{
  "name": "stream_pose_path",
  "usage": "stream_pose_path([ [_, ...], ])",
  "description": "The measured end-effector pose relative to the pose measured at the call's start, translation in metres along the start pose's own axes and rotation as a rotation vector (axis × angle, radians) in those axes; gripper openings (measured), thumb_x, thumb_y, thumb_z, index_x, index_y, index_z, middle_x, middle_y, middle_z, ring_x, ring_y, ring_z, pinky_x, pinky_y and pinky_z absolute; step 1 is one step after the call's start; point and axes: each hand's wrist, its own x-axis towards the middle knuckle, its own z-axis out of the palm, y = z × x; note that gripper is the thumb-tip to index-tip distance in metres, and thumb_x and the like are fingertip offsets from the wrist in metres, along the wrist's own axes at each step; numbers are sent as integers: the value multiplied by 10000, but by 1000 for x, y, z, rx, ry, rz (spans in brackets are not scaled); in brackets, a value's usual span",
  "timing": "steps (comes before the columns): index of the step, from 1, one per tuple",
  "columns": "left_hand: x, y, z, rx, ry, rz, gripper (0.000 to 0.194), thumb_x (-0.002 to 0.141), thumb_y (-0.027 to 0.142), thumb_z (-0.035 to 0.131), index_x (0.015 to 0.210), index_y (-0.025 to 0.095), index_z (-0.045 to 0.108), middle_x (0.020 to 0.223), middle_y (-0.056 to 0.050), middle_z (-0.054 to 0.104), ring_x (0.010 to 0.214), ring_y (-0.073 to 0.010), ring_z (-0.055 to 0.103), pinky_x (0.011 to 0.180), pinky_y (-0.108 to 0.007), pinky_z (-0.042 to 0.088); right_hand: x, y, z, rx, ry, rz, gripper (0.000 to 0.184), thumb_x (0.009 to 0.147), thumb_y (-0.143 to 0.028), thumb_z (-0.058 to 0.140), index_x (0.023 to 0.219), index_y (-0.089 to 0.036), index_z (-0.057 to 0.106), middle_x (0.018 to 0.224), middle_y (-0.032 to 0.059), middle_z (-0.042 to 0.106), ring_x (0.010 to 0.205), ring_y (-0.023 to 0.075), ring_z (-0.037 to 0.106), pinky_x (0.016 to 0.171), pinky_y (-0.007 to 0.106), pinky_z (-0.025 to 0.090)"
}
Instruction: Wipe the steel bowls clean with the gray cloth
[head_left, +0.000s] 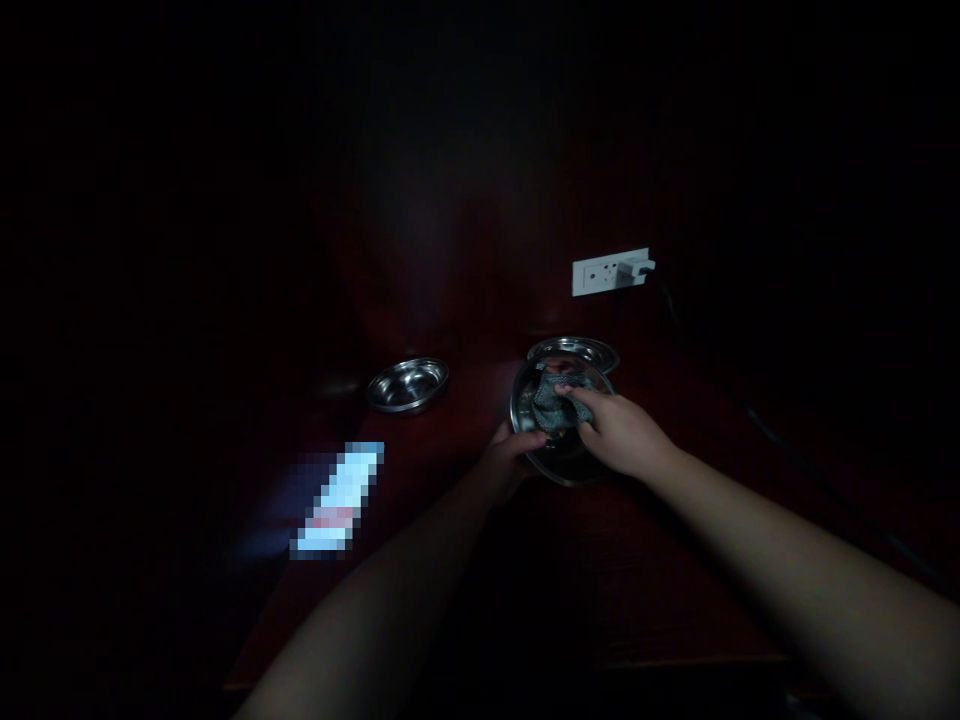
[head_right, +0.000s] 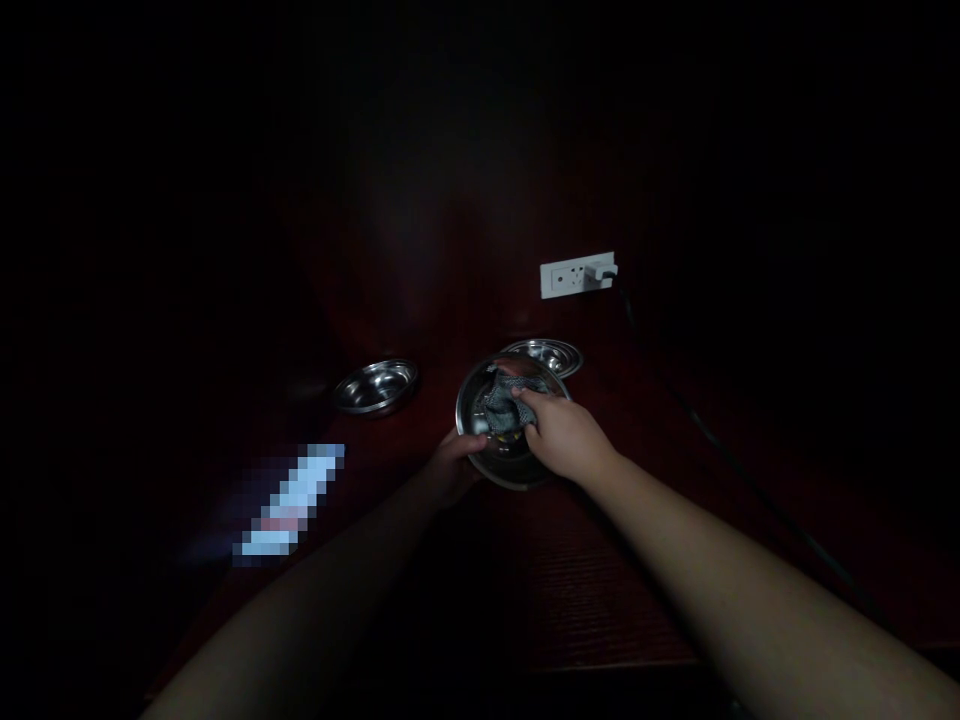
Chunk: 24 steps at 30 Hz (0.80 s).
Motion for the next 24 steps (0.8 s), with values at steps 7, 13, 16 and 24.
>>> stream_pose_path([
  [7, 0, 0, 1, -17, 20, 25, 573, 564, 213, 719, 1116, 187, 568, 1055, -90, 667, 991, -292, 606, 803, -453, 495, 2, -4, -11, -116, -92, 89, 304, 806, -224, 458, 1052, -169, 628, 892, 110, 714, 802, 245, 670, 704, 307, 480],
  [13, 1, -1, 3, -3, 4, 57, 616, 562, 182, 716, 1153, 210, 544, 1086, -75, 652, 986, -274, 604, 794, -425, 499, 3, -6, -13, -94, -131, 116, 209, 811, -266, 450, 852, -194, 642, 807, 88, 709, 746, 235, 659, 664, 306, 447],
  [16, 2, -2, 2, -6, -20, 67, 623, 556, 173, 718, 1152, 207, 541, 1058, -70, 657, 925, -249, 619, 760, -384, 501, 3, -6, -12, -60, -184, 103, 190, 802, -259, 456, 807, -200, 636, 792, 74, 701, 738, 219, 649, 662, 296, 440],
  [24, 2, -1, 5, 0, -10, 53, 589, 539, 177, 718, 1106, 191, 560, 992, -66, 668, 884, -248, 626, 734, -364, 492, 2, -2, -5, 108, -259, 0, 179, 806, -218, 450, 794, -188, 626, 818, 60, 697, 753, 192, 636, 672, 271, 442],
])
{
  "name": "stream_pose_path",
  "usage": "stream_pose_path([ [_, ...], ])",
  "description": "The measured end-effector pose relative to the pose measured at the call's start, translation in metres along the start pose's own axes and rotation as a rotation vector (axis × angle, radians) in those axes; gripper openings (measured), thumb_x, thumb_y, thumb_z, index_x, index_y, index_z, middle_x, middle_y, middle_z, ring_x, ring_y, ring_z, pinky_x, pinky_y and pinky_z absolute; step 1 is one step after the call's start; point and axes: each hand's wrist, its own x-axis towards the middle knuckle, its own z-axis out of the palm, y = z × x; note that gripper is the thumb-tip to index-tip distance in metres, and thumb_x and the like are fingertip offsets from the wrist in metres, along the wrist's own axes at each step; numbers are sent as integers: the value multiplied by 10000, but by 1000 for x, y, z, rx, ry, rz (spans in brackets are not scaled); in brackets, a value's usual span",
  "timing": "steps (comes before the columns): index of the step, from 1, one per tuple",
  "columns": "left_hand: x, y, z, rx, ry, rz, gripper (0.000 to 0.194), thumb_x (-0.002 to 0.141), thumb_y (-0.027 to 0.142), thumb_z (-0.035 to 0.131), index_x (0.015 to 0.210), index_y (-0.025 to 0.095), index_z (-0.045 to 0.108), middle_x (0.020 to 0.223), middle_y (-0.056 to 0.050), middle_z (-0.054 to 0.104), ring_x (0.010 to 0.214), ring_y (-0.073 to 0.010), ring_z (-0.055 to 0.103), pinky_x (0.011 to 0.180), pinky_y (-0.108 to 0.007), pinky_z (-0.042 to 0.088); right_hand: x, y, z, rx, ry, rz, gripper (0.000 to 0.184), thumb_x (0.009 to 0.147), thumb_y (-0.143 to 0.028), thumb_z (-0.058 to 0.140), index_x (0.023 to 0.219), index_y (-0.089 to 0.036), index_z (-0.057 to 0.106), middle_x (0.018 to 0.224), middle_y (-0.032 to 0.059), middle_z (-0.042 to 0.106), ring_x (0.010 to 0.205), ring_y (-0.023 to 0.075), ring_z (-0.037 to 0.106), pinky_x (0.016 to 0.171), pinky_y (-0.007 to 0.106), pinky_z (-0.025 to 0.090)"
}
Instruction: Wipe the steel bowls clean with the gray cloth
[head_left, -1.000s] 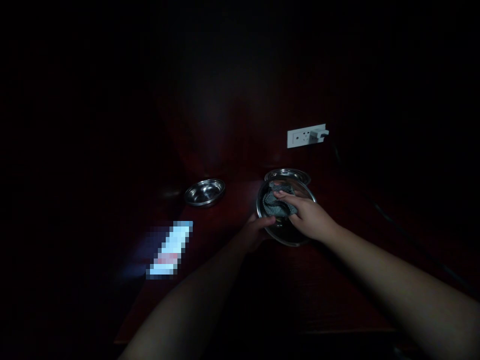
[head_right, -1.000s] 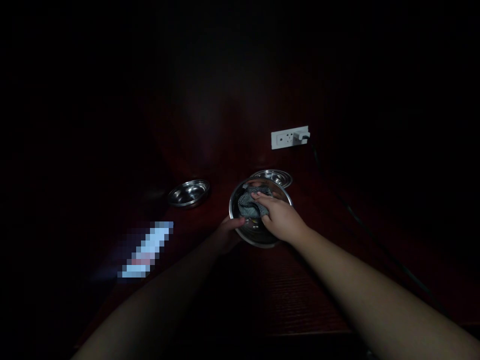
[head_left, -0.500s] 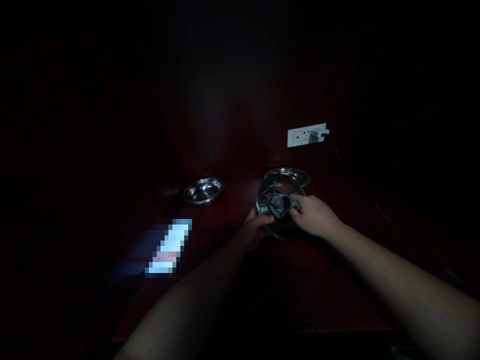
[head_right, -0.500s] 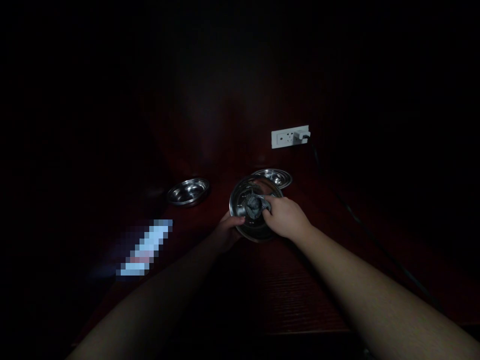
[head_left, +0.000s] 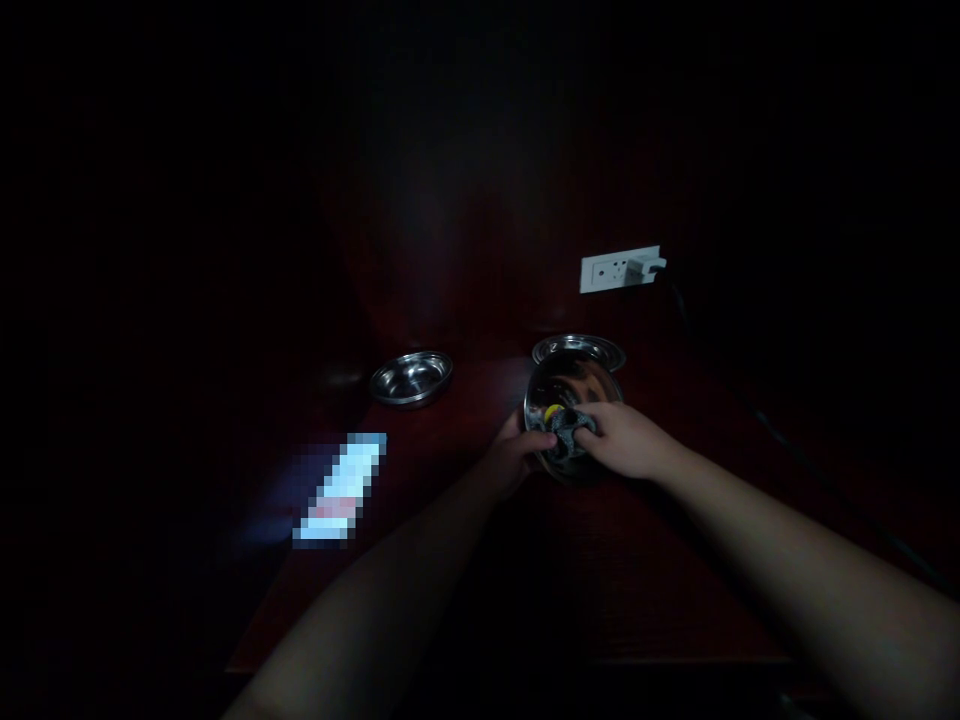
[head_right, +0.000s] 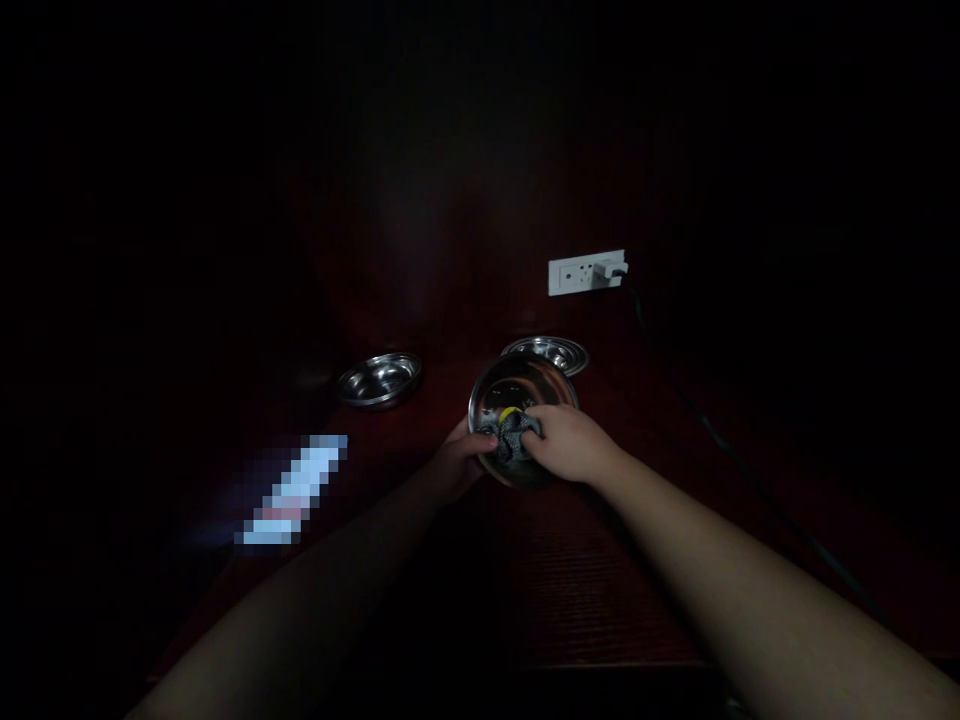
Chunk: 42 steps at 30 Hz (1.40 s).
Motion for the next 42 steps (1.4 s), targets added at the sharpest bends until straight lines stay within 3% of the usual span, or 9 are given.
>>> stream_pose_path([
  [9, 1, -1, -1, 5, -28, -3, 585, 556, 177, 725, 1116, 182, 557, 1000, -76, 676, 889, -255, 634, 746, -364, 496, 1, 6, 7, 59, 4, -72, 223, 815, -213, 458, 922, -189, 653, 918, 70, 709, 864, 210, 647, 795, 310, 466],
  [22, 2, 0, 2, -8, -43, 11, 539, 572, 176, 730, 1086, 170, 569, 939, -62, 677, 885, -238, 631, 800, -376, 478, 1, 7, 7, 78, -16, -78, 223, 815, -208, 460, 945, -191, 640, 919, 61, 701, 855, 199, 647, 795, 307, 474],
  [28, 3, -1, 0, 13, -24, -20, 552, 570, 190, 740, 1095, 183, 569, 945, -60, 671, 846, -222, 631, 752, -358, 497, 0, 9, 9, 88, 3, -154, 228, 799, -187, 472, 961, -184, 631, 920, 67, 697, 852, 205, 639, 800, 332, 471],
  [36, 4, -3, -1, 20, -12, 6, 536, 596, 211, 730, 1106, 185, 564, 945, -49, 656, 845, -199, 620, 743, -327, 498, -3, 10, 6, 83, -117, -341, 219, 700, -135, 529, 907, -170, 591, 878, 65, 654, 813, 205, 603, 784, 335, 466],
  [42, 4, -3, -1, 18, -11, -3, 575, 614, 239, 722, 1157, 200, 537, 979, -56, 651, 857, -208, 619, 741, -336, 499, -4, 7, 4, 146, -151, -341, 238, 699, -133, 536, 930, -169, 583, 894, 60, 650, 816, 192, 598, 783, 312, 468],
])
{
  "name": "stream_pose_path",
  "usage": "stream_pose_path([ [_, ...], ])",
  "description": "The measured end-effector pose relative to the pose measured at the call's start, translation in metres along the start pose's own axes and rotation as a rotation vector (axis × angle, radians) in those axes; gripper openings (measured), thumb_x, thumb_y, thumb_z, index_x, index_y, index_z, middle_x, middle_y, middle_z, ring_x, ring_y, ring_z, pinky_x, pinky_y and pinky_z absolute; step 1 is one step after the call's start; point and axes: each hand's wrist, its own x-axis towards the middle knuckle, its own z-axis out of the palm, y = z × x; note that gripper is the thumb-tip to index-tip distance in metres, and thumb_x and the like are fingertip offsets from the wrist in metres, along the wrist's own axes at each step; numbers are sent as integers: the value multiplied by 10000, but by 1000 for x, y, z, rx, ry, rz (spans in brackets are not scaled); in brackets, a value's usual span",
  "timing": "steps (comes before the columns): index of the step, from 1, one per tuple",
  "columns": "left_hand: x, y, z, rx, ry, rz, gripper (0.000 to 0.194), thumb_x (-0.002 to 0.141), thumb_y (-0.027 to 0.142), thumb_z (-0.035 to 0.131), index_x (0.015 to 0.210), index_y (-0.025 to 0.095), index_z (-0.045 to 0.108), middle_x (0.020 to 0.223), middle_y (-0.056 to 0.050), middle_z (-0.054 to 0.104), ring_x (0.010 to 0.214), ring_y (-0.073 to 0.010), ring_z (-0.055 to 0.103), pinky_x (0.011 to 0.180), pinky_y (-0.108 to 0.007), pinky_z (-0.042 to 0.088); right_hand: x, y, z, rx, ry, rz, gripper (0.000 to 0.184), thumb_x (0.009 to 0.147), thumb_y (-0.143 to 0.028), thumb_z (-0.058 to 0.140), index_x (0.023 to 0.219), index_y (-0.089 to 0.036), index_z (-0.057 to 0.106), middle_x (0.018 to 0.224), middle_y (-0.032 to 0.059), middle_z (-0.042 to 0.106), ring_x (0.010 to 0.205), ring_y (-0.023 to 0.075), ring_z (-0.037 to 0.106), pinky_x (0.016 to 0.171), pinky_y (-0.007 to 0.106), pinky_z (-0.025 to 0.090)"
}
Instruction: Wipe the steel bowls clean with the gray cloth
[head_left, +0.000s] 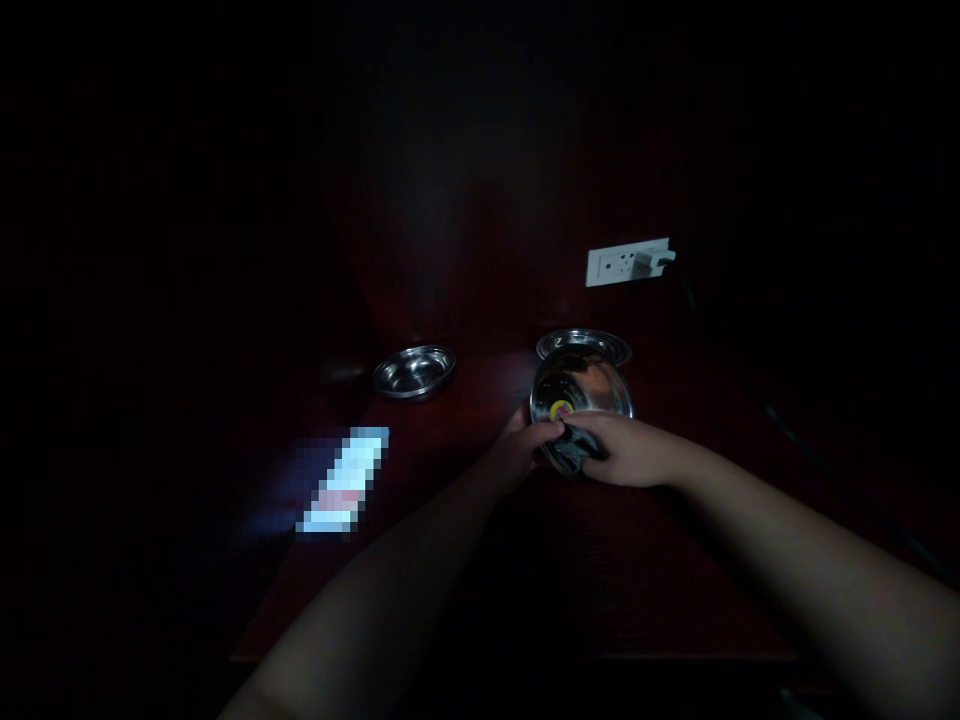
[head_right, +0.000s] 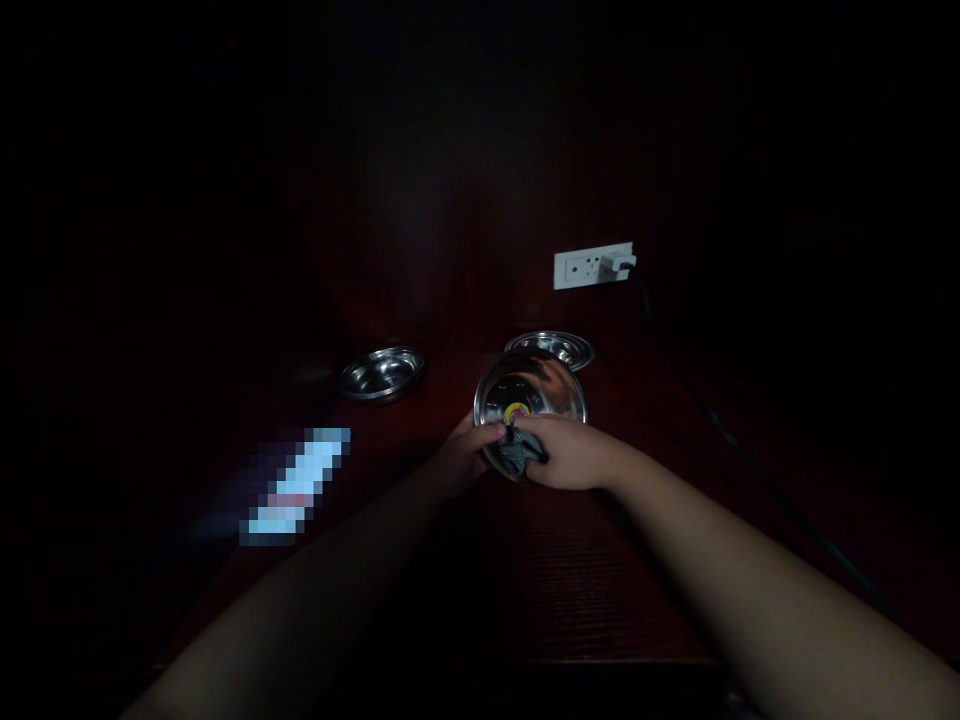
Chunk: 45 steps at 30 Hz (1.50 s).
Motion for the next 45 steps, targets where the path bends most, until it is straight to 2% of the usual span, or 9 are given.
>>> stream_pose_path([
  [16, -1, 1, 2, 18, -17, 6, 635, 600, 256, 742, 1190, 212, 511, 1028, -59, 654, 911, -227, 623, 757, -342, 492, 2, 6, 7, 31, 62, 5, 204, 745, -148, 518, 942, -169, 566, 874, 63, 648, 774, 186, 598, 719, 309, 460],
  [30, 1, -2, 2, 28, -18, 27, 662, 614, 291, 753, 1220, 222, 498, 1009, -55, 640, 863, -192, 619, 736, -305, 496, 7, 8, 17, 115, 112, 69, 151, 798, -180, 510, 939, -176, 565, 830, 46, 647, 731, 179, 598, 678, 299, 454],
  [39, 0, -1, 4, 50, 30, 11, 595, 630, 314, 739, 1175, 218, 519, 1001, -49, 632, 871, -191, 613, 744, -320, 499, 7, 7, 18, 151, 137, 69, 131, 794, -171, 504, 915, -167, 551, 794, 39, 619, 694, 169, 569, 646, 293, 437],
  [45, -1, 0, 5, 45, 10, 15, 607, 627, 307, 743, 1181, 215, 512, 1013, -52, 633, 879, -196, 615, 741, -323, 501, 7, 7, 16, 159, 127, 72, 121, 790, -178, 509, 903, -171, 553, 806, 43, 624, 708, 176, 573, 660, 304, 438],
])
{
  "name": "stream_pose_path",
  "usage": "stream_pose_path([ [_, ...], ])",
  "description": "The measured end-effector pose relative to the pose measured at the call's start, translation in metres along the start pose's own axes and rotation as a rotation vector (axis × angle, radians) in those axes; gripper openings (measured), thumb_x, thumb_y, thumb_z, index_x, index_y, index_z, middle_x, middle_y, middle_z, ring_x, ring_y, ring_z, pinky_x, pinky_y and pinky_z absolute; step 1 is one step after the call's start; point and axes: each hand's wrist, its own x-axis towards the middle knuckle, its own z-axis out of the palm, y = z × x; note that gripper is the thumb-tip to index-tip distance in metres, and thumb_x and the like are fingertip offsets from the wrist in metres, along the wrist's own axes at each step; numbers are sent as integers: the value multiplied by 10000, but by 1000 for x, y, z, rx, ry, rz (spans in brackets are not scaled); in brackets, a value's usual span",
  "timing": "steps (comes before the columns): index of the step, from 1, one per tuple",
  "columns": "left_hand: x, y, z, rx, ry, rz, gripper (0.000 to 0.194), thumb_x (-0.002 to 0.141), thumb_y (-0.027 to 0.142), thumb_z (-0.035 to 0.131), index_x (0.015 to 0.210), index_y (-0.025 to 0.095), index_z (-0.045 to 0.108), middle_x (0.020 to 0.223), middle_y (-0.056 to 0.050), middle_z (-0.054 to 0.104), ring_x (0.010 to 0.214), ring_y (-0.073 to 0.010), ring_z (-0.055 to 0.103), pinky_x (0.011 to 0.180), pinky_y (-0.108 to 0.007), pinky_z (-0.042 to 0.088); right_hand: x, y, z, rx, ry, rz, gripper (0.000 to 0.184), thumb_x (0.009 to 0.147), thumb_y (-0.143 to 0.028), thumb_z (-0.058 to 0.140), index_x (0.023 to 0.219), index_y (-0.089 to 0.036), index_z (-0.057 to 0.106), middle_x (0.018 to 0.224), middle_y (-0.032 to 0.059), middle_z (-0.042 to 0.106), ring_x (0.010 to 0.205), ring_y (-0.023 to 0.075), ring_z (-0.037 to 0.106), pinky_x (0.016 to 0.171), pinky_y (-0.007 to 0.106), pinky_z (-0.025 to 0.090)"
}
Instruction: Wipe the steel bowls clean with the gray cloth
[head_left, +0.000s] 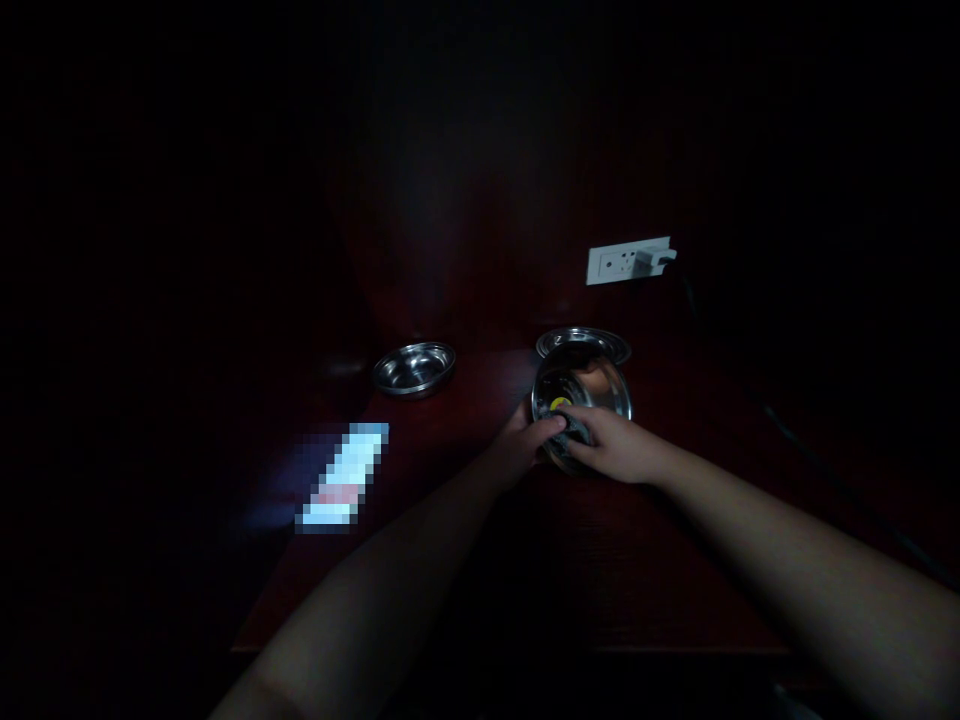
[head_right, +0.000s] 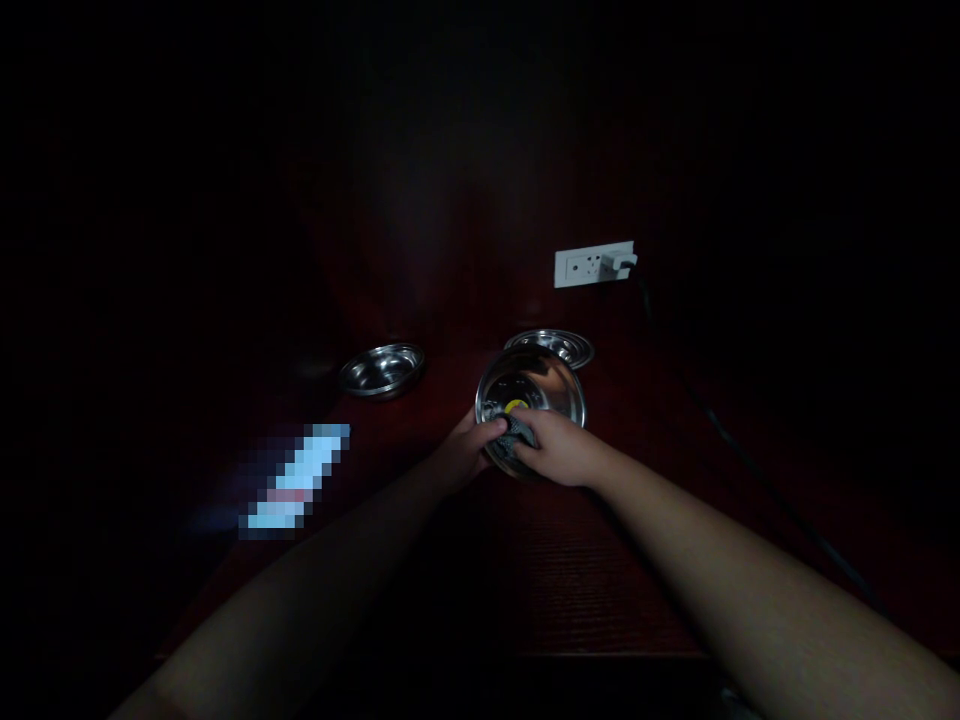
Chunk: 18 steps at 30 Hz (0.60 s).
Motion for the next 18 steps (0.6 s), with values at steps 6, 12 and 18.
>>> stream_pose_path([
  [6, 0, 0, 0, -5, 5, -4, 630, 621, 307, 748, 1195, 221, 503, 1027, -55, 636, 896, -210, 619, 751, -341, 502, 0, 2, 0, 3, -5, 13, 141, 799, -189, 508, 931, -172, 557, 820, 46, 629, 722, 183, 580, 668, 313, 442],
  [12, 1, 0, -1, -20, 0, -18, 604, 607, 305, 762, 1154, 213, 523, 1060, -70, 638, 927, -222, 622, 771, -338, 497, 0, 1, 0, 6, -4, -2, 143, 800, -170, 505, 935, -175, 550, 824, 44, 627, 728, 182, 583, 679, 313, 452],
  [18, 0, 0, -1, -28, -8, -2, 599, 619, 301, 760, 1162, 201, 528, 1054, -89, 646, 932, -230, 625, 764, -333, 502, 0, -1, 1, 22, 14, -27, 134, 798, -150, 508, 920, -192, 541, 829, 31, 624, 738, 173, 585, 680, 297, 458],
])
